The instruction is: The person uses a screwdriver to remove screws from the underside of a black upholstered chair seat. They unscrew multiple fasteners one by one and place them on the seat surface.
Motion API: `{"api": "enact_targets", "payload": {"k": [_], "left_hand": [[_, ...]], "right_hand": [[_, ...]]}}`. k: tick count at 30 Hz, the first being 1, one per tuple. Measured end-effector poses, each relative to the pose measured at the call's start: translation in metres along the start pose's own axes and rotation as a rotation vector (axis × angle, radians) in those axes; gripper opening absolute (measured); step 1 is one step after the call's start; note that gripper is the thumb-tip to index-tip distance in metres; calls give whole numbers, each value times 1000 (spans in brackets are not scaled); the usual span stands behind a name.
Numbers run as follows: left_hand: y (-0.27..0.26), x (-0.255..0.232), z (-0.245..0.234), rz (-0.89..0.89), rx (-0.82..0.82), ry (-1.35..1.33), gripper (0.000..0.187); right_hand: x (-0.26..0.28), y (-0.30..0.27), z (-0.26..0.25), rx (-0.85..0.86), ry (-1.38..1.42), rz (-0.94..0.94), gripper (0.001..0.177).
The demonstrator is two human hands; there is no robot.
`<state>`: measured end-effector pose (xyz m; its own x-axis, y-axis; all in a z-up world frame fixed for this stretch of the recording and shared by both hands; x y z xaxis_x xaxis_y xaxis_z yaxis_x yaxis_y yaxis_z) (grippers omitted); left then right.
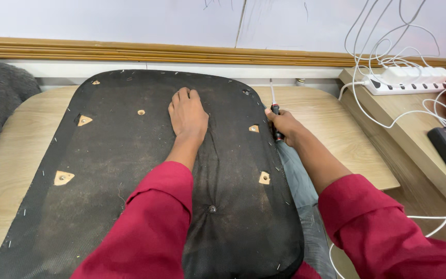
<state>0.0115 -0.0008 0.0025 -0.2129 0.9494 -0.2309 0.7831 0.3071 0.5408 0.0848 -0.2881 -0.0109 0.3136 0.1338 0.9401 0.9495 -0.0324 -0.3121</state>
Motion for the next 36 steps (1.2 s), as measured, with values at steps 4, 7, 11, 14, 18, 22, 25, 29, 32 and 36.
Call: {"api": "enact_targets", "payload": {"k": [4,7,11,14,18,22,25,29,32,36], "left_hand": [[-1,-8,-1,-16,63,11,41],[-1,-11,-2,-10,49,13,37],[-1,-12,-4,10,6,8,38],[-2,-11,-4,-26,64,-78,37],[4,-14,-6,-29,55,-146,35],[3,-16,-4,-108,42,-232,36],[7,-13,-10,-147,76,-288,37],[2,1,-19,-114,186,-402,39],[-12,13,-26,36,95,-340,34],[-25,6,-23,73,92,-250,34]], "right_hand": [[-3,-19,10,-14,-131,-244,44],[-3,-39,29,-255,-470,-331,56],[11,-64,42,-273,-387,-233,71],[18,-68,46,-238,-309,-161,73],[26,-48,44,-238,-303,-259,73],[25,-22,41,-199,-355,-292,73],[26,-19,39,-167,-348,-318,73],[24,-34,34,-127,-291,-225,78],[26,-48,34,-66,-212,-129,83],[25,-55,26,31,-92,-44,71]]}}
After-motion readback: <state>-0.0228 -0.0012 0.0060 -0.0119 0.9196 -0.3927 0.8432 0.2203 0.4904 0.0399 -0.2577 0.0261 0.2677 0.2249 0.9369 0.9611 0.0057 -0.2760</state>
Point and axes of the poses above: each hand's wrist, its own y-axis towards the middle knuckle, its own z-axis out of the palm, x = y × z, the point moved 1 cm from there along y, towards the middle knuckle, and after that the axes turned 14 degrees about y, right-handed, at the moved point
